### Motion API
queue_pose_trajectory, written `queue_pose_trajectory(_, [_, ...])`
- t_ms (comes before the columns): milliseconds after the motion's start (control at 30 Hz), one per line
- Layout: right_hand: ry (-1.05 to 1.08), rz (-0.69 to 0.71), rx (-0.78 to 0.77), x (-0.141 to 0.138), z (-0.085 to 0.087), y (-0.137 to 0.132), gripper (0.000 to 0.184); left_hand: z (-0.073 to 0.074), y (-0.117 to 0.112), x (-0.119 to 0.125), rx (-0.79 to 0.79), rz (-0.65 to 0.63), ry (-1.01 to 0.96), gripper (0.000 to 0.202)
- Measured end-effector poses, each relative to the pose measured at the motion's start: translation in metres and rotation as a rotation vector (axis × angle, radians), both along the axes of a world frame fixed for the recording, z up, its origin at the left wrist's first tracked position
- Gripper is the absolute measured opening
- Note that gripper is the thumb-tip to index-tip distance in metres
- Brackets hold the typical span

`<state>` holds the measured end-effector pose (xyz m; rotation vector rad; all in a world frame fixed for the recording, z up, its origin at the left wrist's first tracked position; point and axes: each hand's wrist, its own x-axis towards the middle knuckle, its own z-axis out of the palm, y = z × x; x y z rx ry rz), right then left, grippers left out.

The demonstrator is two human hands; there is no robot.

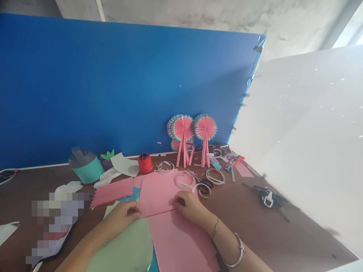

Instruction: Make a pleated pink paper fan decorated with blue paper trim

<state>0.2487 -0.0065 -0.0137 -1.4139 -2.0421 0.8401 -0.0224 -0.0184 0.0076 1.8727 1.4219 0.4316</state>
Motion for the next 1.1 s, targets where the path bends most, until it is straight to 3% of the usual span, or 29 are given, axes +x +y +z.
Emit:
queue_pose_trajectory(300, [0.036,0.034,-0.017,0.002,0.001,0.000,0.007,-0.004,0.000,0.002,-0.015,0.008,-0.035,0.015])
queue_pose_trajectory(1100, [-0.037,-0.026,-0.023,-0.005,0.001,0.002,0.008,0.009,-0.005,0.013,0.057,0.055,0.251,0.018])
